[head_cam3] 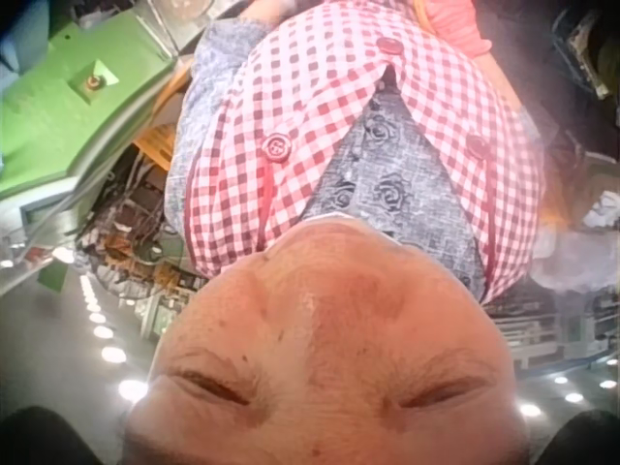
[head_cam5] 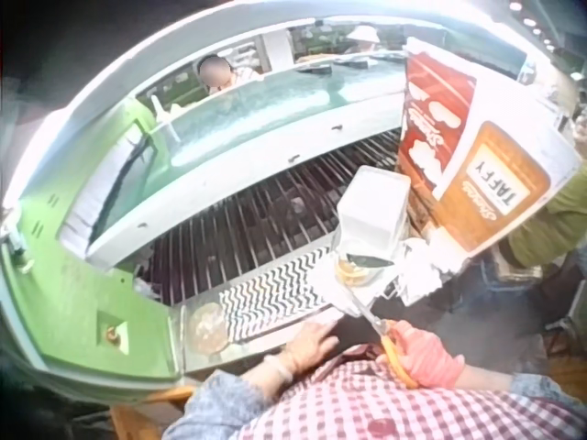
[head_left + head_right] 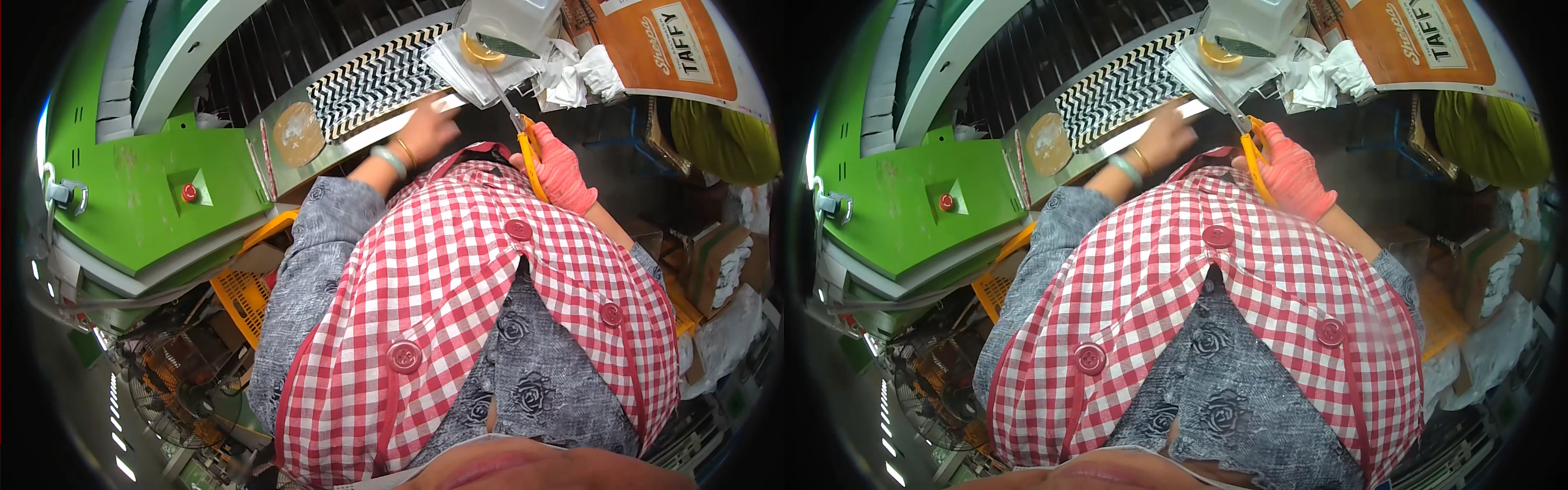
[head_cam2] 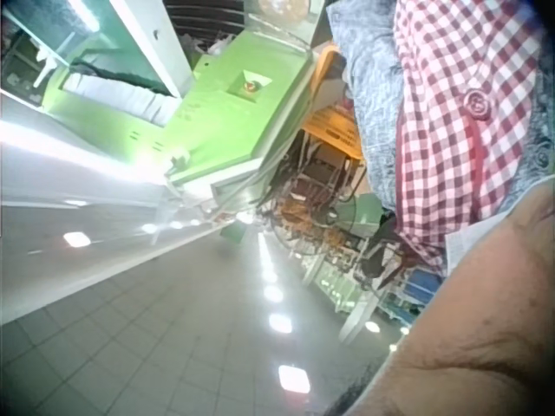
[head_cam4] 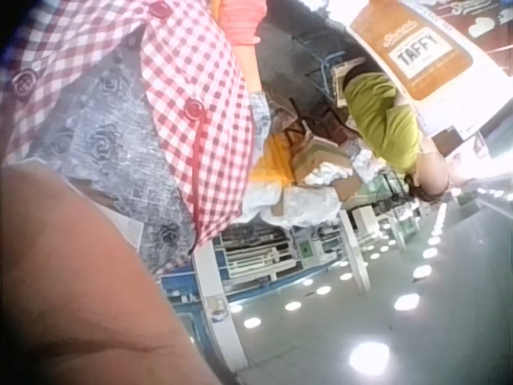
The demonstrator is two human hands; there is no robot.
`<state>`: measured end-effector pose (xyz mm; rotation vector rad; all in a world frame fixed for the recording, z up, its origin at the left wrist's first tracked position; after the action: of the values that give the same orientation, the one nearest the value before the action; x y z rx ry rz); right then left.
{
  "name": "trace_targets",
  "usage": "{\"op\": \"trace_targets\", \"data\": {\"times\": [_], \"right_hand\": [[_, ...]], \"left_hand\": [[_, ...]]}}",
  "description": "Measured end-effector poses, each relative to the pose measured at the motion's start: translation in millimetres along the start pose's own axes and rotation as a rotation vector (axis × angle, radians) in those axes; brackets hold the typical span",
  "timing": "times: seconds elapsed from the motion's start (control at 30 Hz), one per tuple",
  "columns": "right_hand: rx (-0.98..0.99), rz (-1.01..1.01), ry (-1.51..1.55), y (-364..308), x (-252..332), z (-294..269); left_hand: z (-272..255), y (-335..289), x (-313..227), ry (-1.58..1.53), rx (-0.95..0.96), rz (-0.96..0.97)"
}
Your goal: Cutting and trimming small white material components at a factory workstation using scissors, and handling finished boxes.
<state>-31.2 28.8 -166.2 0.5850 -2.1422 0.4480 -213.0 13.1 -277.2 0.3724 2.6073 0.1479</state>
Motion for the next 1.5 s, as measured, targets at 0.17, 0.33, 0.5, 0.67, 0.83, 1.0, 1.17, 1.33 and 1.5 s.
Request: {"op": "trace_targets", "data": {"times": [0.17,0.33,0.5,0.67,0.83,1.0,1.17,1.33,1.5], "right_hand": [[-0.023,-0.041,0.038,-1.3,-0.7,11.9],[0.040,-0.033,0.051,-8.8,8.8,25.0],[0.065,-0.030,0.012,-5.7,8.0,30.7],[0.058,0.003,0.130,-7.4,-5.6,43.5],[0.145,0.034,0.140,-2.7,-4.8,53.2],[0.197,0.075,0.094,5.0,-16.5,58.4],[0.207,0.074,0.114,4.9,-14.0,58.3],[0.226,0.087,0.128,10.2,-22.5,47.3],[0.250,0.106,0.175,14.9,-20.9,36.0]], "left_hand": [[-13.8,-27.8,24.1,-0.473,0.197,-0.371],[-106.2,-37.3,82.5,0.497,-0.477,-0.408],[-39.0,-68.0,-5.2,-0.076,0.109,0.205],[-93.5,-81.3,42.7,0.158,-0.245,0.060],[-67.0,-109.4,50.6,0.300,-0.215,-0.117],[-42.1,-94.1,56.1,0.237,-0.212,-0.272],[-38.1,-98.8,44.8,0.009,-0.288,-0.244],[-29.0,-73.8,57.6,0.266,-0.344,-0.399],[52.4,-60.6,22.0,-0.156,0.130,0.022]]}}
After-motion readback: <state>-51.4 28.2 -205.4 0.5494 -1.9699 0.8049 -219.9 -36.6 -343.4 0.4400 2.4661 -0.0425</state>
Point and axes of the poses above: each hand's wrist, its own y-axis towards the middle knuckle, its own z-axis out of the palm, x = y × z, the point moved 9 cm from there along y, towards the middle knuckle, and after that the axes turned 1 degree about -z, right-handed, at the moved point
